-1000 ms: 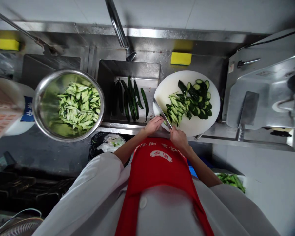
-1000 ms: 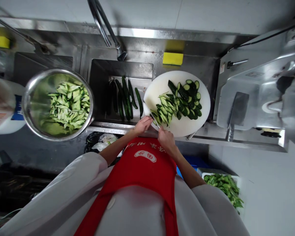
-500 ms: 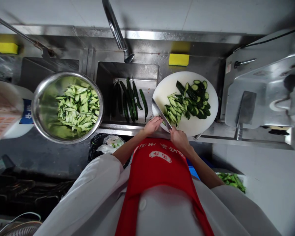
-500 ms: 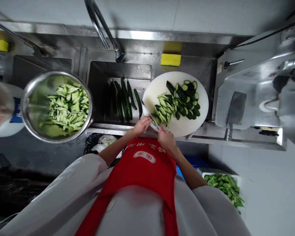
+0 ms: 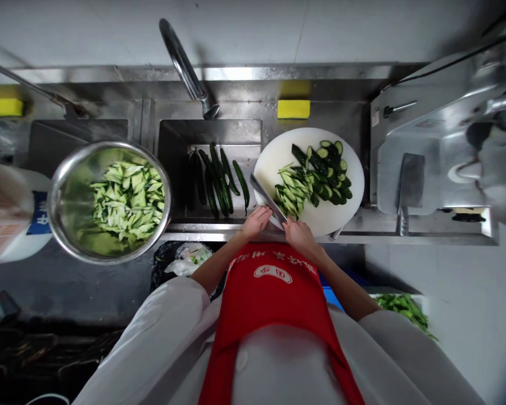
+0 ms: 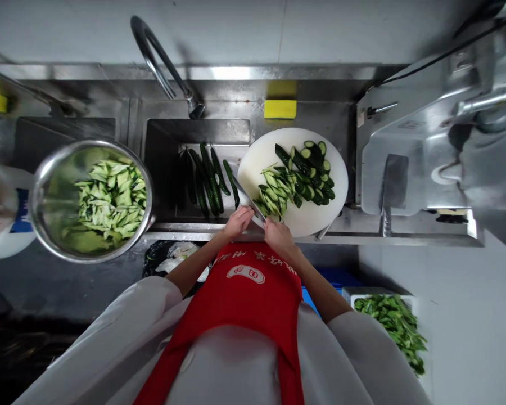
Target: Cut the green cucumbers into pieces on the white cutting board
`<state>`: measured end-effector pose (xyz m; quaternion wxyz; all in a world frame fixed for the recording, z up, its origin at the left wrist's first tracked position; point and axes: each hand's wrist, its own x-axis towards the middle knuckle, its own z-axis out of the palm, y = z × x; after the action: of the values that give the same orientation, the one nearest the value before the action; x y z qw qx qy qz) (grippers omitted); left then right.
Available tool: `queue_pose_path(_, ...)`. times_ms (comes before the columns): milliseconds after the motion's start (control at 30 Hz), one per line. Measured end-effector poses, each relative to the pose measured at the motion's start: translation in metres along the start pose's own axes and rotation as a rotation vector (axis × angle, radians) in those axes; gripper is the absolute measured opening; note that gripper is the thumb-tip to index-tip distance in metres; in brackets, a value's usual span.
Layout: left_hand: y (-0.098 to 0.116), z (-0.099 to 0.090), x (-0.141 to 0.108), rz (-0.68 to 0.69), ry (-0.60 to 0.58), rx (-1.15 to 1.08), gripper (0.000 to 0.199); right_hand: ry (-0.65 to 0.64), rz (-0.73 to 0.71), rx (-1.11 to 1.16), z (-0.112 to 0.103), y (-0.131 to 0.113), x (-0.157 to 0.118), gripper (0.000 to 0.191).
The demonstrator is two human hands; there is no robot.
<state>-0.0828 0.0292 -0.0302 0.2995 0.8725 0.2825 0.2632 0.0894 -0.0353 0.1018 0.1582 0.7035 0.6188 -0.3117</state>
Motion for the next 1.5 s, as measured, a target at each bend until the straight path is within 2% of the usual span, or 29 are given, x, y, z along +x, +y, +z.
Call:
queue_pose_path(67, 0.009, -0.009, 0.006, 0.026, 0.077, 0.001, 0.025, 0.027, 0.011, -0.002, -0.007, 0.004, 0.000, 0.039)
queue_pose_path(133, 0.022, -0.026, 0.024, 0.003, 0.235, -0.025, 0.020, 0.056, 0.041, -0.013, -0.015, 0.011, -0.007, 0.042)
queue_pose_path(200, 0.039, -0.046, 0.056, -0.061, 0.419, -0.047, 0.018, 0.074, 0.048, -0.023, -0.020, 0.018, -0.016, 0.042)
queue_pose_path(233, 0.048, -0.053, 0.076, -0.079, 0.468, -0.047, 0.020, 0.071, 0.036, -0.025, -0.022, 0.021, -0.022, 0.041)
queue_pose_path(267, 0.056, -0.056, 0.098, -0.071, 0.462, -0.044, 0.021, 0.061, 0.014, -0.025, -0.022, 0.023, -0.026, 0.040)
queue_pose_path(300, 0.063, -0.054, 0.119, -0.027, 0.383, -0.038, 0.021, 0.047, -0.011, -0.025, -0.021, 0.024, -0.031, 0.039)
queue_pose_path(333, 0.070, -0.048, 0.139, 0.054, 0.245, -0.025, 0.019, 0.032, -0.039, -0.024, -0.019, 0.023, -0.034, 0.038)
queue_pose_path(400, 0.080, -0.024, 0.170, 0.254, -0.091, 0.045, 0.015, -0.002, -0.080, -0.031, -0.012, 0.020, -0.039, 0.037)
queue_pose_path(467, 0.083, 0.006, 0.185, 0.361, -0.367, 0.159, 0.016, -0.031, -0.100, -0.034, -0.004, 0.016, -0.040, 0.037)
queue_pose_path(533, 0.081, 0.029, 0.188, 0.375, -0.513, 0.245, 0.020, -0.047, -0.105, -0.013, 0.005, 0.014, -0.039, 0.036)
queue_pose_path(600, 0.074, 0.041, 0.186, 0.374, -0.563, 0.275, 0.022, -0.043, -0.098, 0.036, 0.011, 0.014, -0.037, 0.035)
queue_pose_path(667, 0.068, 0.042, 0.185, 0.359, -0.537, 0.240, 0.027, -0.047, -0.071, 0.090, 0.015, 0.017, -0.035, 0.035)
queue_pose_path(733, 0.065, 0.040, 0.188, 0.296, -0.451, 0.114, 0.030, -0.054, -0.035, 0.128, 0.017, 0.021, -0.034, 0.036)
queue_pose_path(867, 0.070, 0.030, 0.202, 0.037, -0.185, -0.334, 0.030, -0.033, 0.011, 0.154, 0.020, 0.033, -0.034, 0.038)
queue_pose_path(933, 0.071, 0.016, 0.206, -0.111, -0.048, -0.519, 0.033, -0.009, 0.043, 0.149, 0.019, 0.040, -0.034, 0.038)
queue_pose_path(1000, 0.066, -0.008, 0.203, -0.242, 0.085, -0.654, 0.034, 0.003, 0.079, 0.135, 0.017, 0.047, -0.034, 0.038)
queue_pose_path(1067, 0.055, -0.037, 0.189, -0.355, 0.217, -0.761, 0.035, -0.003, 0.109, 0.125, 0.015, 0.053, -0.035, 0.037)
queue_pose_path(1133, 0.039, -0.060, 0.163, -0.461, 0.335, -0.835, 0.033, -0.006, 0.128, 0.127, 0.013, 0.056, -0.035, 0.038)
queue_pose_path(1200, 0.025, -0.069, 0.131, -0.576, 0.418, -0.871, 0.031, 0.002, 0.140, 0.133, 0.013, 0.056, -0.035, 0.038)
queue_pose_path(1267, 0.017, -0.060, 0.098, -0.717, 0.471, -0.870, 0.031, 0.007, 0.144, 0.130, 0.013, 0.053, -0.034, 0.039)
queue_pose_path(1367, 0.022, -0.026, 0.061, -0.926, 0.491, -0.811, 0.036, 0.009, 0.131, 0.103, 0.013, 0.045, -0.033, 0.040)
queue_pose_path(1433, 0.032, -0.005, 0.048, -0.989, 0.381, -0.729, 0.036, 0.015, 0.109, 0.077, 0.014, 0.040, -0.033, 0.040)
queue_pose_path(1500, 0.042, 0.005, 0.041, -0.977, 0.218, -0.606, 0.032, 0.028, 0.085, 0.049, 0.014, 0.038, -0.032, 0.040)
